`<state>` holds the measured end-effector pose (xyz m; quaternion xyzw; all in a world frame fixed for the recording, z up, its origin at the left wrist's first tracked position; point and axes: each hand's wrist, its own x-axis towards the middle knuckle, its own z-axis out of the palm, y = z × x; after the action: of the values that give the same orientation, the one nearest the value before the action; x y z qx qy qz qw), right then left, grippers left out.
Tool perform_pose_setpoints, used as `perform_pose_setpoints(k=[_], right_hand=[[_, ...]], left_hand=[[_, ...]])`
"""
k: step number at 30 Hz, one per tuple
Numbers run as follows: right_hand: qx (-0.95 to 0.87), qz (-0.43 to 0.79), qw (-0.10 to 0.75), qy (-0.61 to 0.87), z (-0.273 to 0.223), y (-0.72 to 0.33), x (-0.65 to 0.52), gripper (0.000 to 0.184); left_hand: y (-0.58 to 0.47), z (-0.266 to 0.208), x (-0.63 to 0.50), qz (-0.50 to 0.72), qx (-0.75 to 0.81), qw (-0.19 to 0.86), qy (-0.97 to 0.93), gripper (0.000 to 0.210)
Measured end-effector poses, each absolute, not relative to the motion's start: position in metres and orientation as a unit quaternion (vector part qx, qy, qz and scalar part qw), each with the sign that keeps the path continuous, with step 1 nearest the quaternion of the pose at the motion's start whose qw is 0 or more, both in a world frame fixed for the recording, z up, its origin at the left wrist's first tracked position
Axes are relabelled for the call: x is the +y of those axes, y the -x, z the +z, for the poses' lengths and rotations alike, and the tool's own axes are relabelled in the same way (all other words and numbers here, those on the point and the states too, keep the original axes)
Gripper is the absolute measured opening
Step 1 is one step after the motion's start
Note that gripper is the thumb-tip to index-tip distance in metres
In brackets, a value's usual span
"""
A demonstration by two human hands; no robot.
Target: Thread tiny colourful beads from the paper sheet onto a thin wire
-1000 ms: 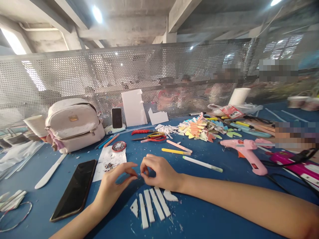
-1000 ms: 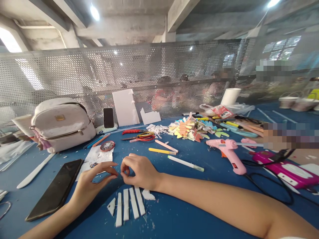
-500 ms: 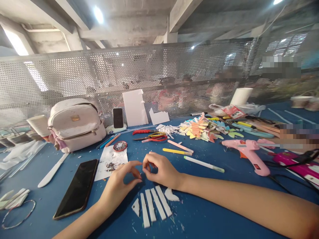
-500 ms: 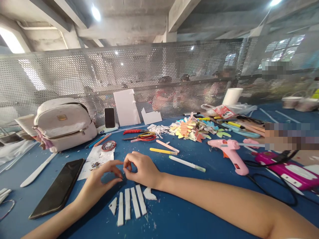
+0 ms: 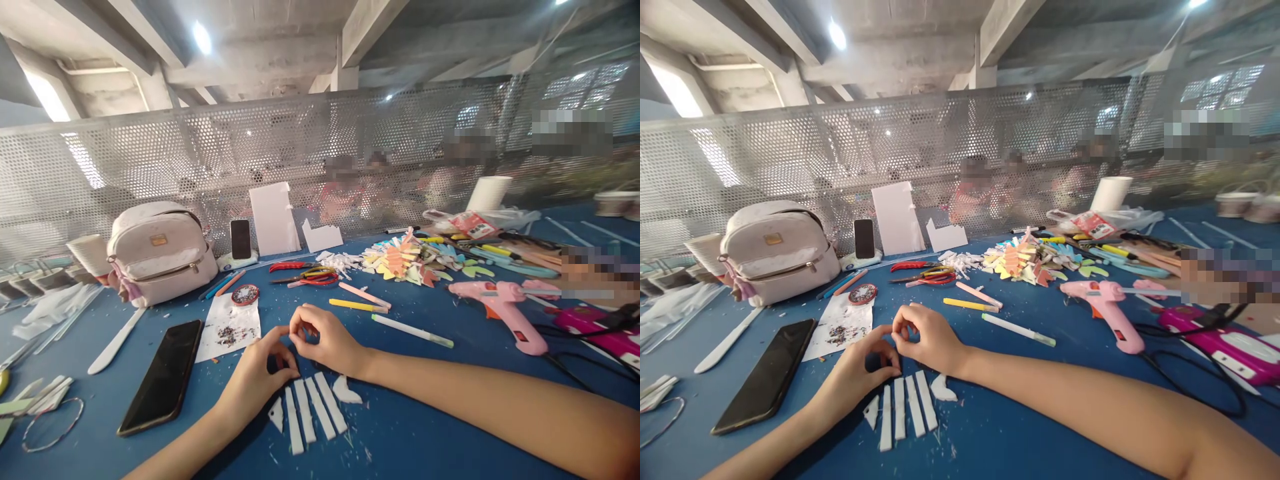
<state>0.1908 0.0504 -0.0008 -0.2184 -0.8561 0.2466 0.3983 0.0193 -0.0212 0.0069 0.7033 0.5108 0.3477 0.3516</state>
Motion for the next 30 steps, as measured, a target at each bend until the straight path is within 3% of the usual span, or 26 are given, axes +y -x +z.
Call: perform_pose_setpoints(k=[20, 30], right_hand=[[-0.855, 0.256, 0.392, 0.225, 0.002, -0.192, 0.048, 0.011], [-0.856, 0.256, 0.395, 0.212, 0.003, -0.192, 0.048, 0.010]], left_hand=[[-0.006, 0.007, -0.021, 0.325, 0.514, 0.339, -0.718, 0.039], [-0.002, 0.006, -0.016, 0.476, 0.486, 0.369, -0.633, 0.033]])
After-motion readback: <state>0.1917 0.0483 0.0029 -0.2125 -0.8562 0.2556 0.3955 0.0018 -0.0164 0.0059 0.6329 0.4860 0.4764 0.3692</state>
